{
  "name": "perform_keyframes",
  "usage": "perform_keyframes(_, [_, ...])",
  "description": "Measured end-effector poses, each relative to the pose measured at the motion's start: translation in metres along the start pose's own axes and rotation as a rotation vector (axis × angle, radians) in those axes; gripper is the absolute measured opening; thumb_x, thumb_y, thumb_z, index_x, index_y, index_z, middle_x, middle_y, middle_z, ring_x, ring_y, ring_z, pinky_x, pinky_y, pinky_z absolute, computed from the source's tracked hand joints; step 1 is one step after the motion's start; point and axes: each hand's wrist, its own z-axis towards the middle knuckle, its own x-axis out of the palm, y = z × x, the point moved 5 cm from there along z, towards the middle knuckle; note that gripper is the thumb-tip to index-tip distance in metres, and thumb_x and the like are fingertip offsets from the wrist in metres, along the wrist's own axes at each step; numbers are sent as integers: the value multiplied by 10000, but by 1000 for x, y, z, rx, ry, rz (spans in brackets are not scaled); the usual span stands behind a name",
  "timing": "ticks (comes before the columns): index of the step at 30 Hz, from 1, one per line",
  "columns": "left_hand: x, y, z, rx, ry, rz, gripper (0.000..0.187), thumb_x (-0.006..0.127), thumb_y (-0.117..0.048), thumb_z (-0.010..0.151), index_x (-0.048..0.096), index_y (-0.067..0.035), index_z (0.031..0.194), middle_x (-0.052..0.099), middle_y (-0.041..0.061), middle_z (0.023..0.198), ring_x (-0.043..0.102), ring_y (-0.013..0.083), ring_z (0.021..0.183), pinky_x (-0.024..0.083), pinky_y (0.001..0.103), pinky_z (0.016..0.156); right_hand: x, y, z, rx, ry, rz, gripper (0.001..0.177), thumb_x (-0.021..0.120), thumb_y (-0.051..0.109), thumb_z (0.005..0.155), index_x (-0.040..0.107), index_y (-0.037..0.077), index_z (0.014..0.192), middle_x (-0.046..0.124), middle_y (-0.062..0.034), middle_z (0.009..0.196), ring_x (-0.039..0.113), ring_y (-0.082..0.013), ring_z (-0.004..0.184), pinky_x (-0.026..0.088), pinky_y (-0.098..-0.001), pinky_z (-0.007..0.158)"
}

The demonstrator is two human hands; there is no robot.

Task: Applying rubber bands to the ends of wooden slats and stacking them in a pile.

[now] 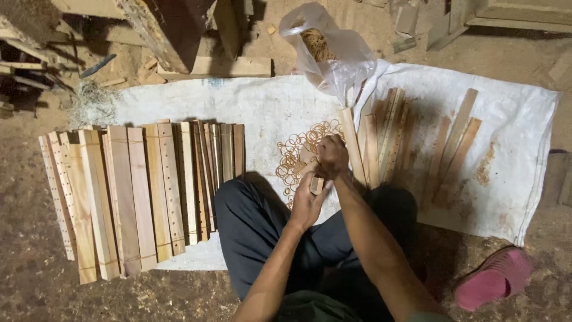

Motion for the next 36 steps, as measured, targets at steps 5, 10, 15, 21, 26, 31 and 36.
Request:
perform_keyframes(5, [3,44,2,-50,-30,-108,257,697,-216,980,608,-31,1134,656,226,1036,637,354,1014,492,475,915,-40,7,12,292,141,373,123,727,179,873,707,106,970,691,-152,871,711,-356,899,551,-446,794])
perform_keyframes(10, [11,85,16,-65,-104,-98,321,702,-214,985,610,-20,1224,649,248,1165,632,372,1120,477,507,985,-136,72,14,406,29,731,176,784,148,903,683,25,977,741,-108,863,670,-157,850,528,-329,805])
perform_keyframes(15, [-15,11,22,8,-153,-42,351,705,-241,975,599,-39,1243,687,227,1145,645,405,1146,486,498,998,-190,105,1,515,72,963,151,742,182,943,698,54,1009,715,-44,876,635,-94,740,521,-189,632])
perform_keyframes(21, [-15,-2,19,94,-78,-14,311,774,-152,919,683,-50,1199,740,196,1106,668,277,1075,505,451,945,-229,136,-11,321,159,1119,147,700,174,952,687,28,948,709,-101,827,611,-118,665,498,-238,657])
perform_keyframes(26, [-1,13,5,182,-107,18,184,732,-125,922,670,-34,1070,705,155,899,636,246,842,507,398,787,-232,133,-34,338,111,1463,174,583,174,956,617,7,997,652,-142,917,605,-162,791,447,-252,716])
perform_keyframes(31, [-1,-1,-14,217,-34,0,220,719,-76,902,675,-57,1116,684,163,887,638,287,836,513,447,785,-251,165,-41,265,134,1517,282,522,79,948,568,-38,1200,708,-205,942,687,-210,709,462,-247,625])
perform_keyframes(36, [-8,-44,-36,234,44,67,231,685,-66,882,621,-40,1102,706,223,957,674,407,903,521,491,826,-302,211,-43,76,131,1105,366,694,-61,877,632,-63,1238,708,-264,1145,707,-195,515,530,-248,454])
